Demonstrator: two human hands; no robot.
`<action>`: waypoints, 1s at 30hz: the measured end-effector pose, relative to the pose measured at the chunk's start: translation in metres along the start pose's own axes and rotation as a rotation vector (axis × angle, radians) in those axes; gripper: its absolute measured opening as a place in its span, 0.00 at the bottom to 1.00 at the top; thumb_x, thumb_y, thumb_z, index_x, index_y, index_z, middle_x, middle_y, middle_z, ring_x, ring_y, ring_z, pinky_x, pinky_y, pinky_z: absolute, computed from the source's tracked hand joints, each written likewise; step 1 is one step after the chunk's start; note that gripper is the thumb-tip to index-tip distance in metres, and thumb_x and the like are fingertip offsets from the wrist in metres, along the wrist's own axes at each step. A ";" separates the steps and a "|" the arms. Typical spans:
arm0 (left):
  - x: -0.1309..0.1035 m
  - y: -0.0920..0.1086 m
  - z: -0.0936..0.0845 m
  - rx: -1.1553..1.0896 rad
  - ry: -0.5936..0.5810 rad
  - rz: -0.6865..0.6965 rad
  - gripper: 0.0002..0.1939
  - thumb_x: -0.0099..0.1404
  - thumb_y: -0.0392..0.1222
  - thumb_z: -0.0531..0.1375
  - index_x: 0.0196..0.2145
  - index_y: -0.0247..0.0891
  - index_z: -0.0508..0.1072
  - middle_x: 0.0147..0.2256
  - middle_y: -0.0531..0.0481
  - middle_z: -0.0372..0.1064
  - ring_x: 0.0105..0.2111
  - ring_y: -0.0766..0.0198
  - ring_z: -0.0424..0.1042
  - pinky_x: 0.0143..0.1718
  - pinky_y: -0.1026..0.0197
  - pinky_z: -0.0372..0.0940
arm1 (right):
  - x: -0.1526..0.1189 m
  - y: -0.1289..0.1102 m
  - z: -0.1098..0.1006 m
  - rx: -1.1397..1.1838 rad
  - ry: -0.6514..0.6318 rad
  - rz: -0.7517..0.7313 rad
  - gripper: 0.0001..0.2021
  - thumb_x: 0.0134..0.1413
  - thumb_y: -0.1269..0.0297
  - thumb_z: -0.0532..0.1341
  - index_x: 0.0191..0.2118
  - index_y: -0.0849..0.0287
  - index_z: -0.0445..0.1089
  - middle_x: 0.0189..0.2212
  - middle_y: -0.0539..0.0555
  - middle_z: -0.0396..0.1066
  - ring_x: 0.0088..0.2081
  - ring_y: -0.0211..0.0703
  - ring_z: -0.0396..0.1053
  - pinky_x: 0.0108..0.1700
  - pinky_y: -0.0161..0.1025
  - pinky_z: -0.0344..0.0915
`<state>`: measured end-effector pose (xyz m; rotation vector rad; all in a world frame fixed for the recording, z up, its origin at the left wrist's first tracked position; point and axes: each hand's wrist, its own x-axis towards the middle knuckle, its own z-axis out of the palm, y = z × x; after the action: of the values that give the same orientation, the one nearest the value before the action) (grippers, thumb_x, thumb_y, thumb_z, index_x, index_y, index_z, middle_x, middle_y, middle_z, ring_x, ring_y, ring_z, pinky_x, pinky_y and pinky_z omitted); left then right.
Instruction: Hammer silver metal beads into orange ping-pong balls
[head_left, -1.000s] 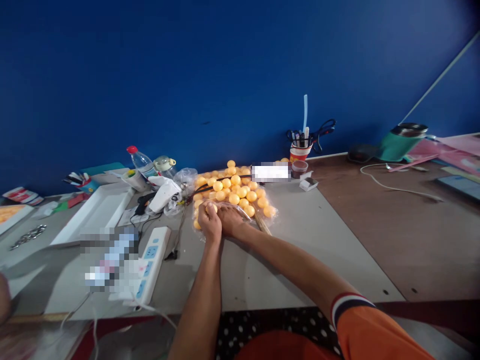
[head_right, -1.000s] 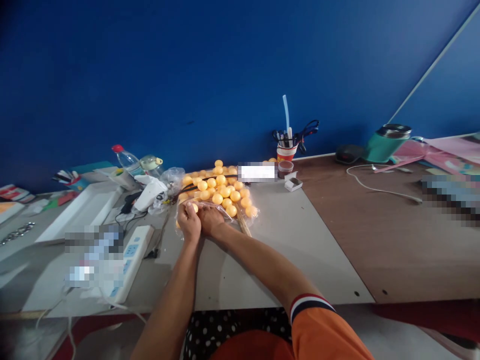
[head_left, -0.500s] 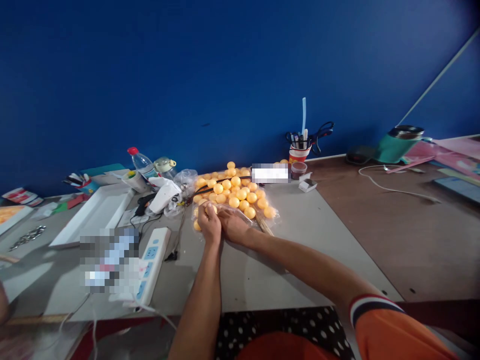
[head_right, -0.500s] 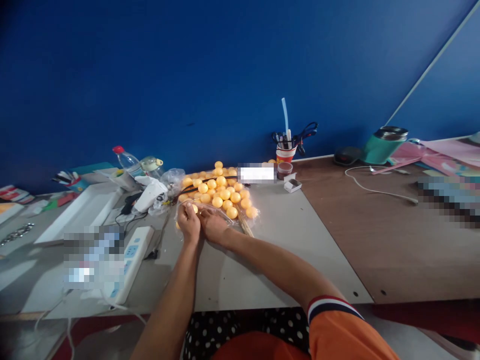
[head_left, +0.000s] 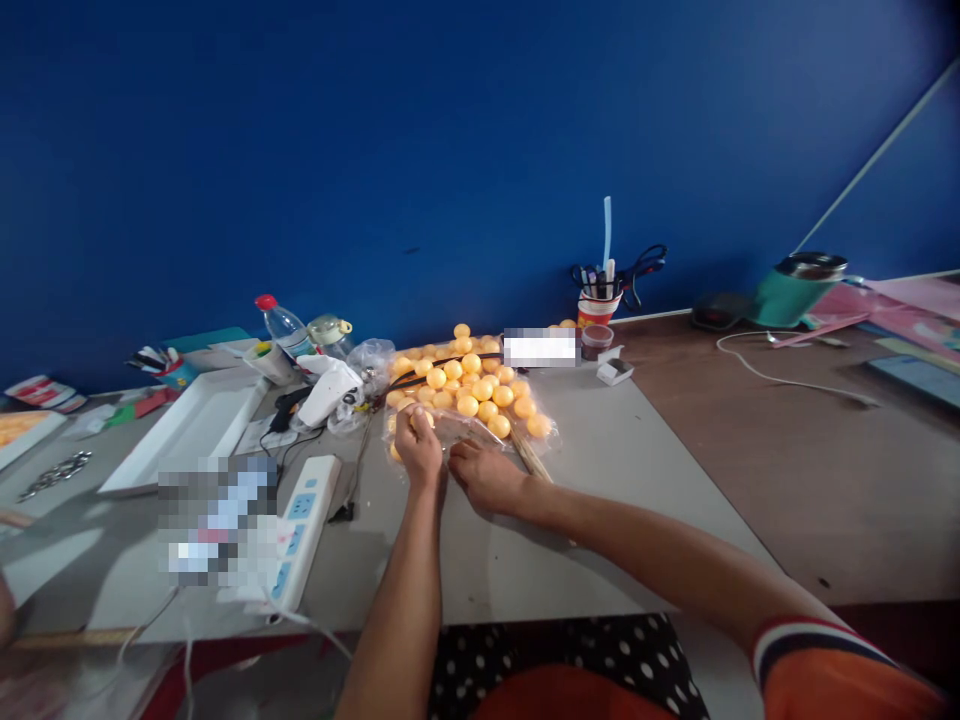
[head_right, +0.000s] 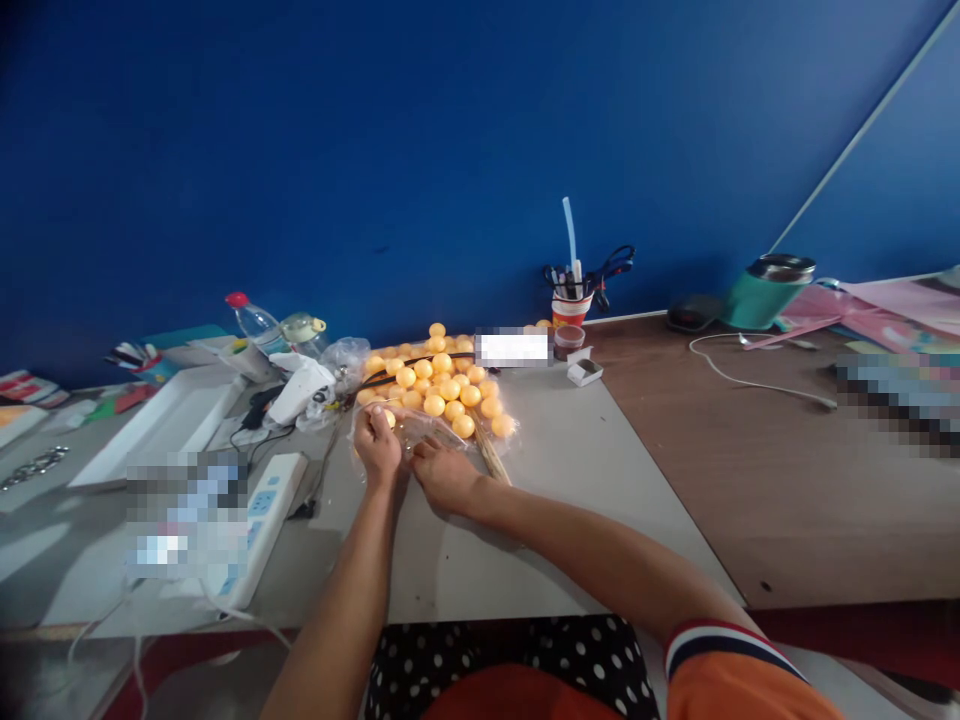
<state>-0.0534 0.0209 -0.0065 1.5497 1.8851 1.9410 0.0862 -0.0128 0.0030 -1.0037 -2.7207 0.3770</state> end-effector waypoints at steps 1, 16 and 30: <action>0.000 0.000 0.000 0.001 0.002 0.001 0.17 0.70 0.52 0.48 0.32 0.40 0.69 0.32 0.44 0.73 0.34 0.59 0.72 0.38 0.59 0.66 | -0.001 0.000 0.000 -0.002 -0.007 -0.002 0.11 0.60 0.76 0.55 0.42 0.66 0.75 0.44 0.63 0.73 0.49 0.49 0.67 0.52 0.42 0.66; 0.003 -0.003 -0.001 0.012 0.021 -0.017 0.17 0.69 0.52 0.48 0.33 0.40 0.70 0.35 0.41 0.75 0.38 0.57 0.74 0.42 0.57 0.67 | 0.044 -0.006 -0.021 0.025 0.031 0.081 0.16 0.61 0.71 0.56 0.53 0.65 0.71 0.52 0.63 0.72 0.50 0.48 0.72 0.54 0.41 0.66; 0.000 0.003 0.000 -0.029 0.005 -0.034 0.16 0.70 0.50 0.48 0.33 0.40 0.69 0.33 0.43 0.73 0.36 0.58 0.73 0.40 0.58 0.67 | 0.013 0.000 -0.005 -0.037 -0.049 -0.071 0.13 0.60 0.73 0.56 0.46 0.67 0.75 0.45 0.63 0.73 0.49 0.51 0.68 0.52 0.45 0.65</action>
<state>-0.0517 0.0200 -0.0039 1.4973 1.8632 1.9511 0.0780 -0.0031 0.0091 -0.9155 -2.8082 0.3445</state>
